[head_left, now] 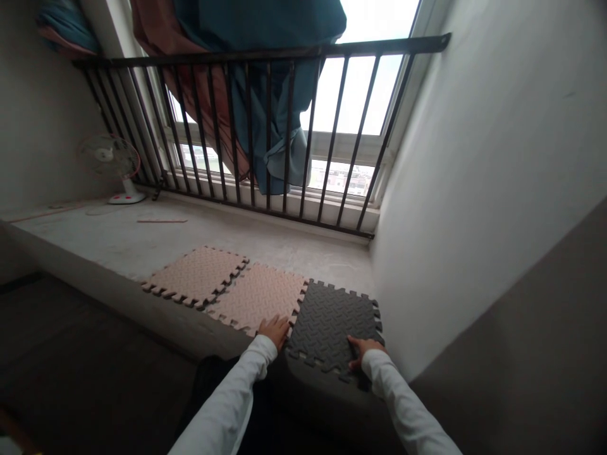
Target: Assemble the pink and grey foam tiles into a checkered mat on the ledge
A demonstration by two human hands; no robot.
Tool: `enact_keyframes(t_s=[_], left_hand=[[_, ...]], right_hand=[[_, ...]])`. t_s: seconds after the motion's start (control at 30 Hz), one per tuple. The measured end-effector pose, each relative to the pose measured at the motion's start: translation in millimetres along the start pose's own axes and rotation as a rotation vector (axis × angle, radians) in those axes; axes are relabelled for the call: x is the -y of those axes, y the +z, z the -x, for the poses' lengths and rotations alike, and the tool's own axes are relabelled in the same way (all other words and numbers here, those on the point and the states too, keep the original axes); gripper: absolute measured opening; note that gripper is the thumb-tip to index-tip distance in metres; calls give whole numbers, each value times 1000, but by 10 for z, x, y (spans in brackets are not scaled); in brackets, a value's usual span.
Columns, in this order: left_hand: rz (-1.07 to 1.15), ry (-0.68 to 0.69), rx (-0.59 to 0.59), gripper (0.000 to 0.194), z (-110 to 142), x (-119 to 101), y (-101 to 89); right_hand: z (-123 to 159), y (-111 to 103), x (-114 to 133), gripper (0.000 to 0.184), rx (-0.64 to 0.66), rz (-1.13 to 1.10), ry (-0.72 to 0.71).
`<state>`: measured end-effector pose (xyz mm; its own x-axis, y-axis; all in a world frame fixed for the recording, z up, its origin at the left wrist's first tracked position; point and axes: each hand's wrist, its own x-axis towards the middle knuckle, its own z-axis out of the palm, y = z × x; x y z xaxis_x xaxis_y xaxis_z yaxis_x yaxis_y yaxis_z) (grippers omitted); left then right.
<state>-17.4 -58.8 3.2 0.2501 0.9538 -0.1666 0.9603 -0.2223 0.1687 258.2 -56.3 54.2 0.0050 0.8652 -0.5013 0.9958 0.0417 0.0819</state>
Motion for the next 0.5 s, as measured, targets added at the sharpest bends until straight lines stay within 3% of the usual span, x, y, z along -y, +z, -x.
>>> enact_keyframes(t_s=[0.27,0.5], left_hand=[[65,-62,-12,36,65,-86,-17],[63,-170,49,47,86,-235,43]], right_hand=[[51,-62,38,81,15,4,9],[8,-32,32,81,15,4,-3]])
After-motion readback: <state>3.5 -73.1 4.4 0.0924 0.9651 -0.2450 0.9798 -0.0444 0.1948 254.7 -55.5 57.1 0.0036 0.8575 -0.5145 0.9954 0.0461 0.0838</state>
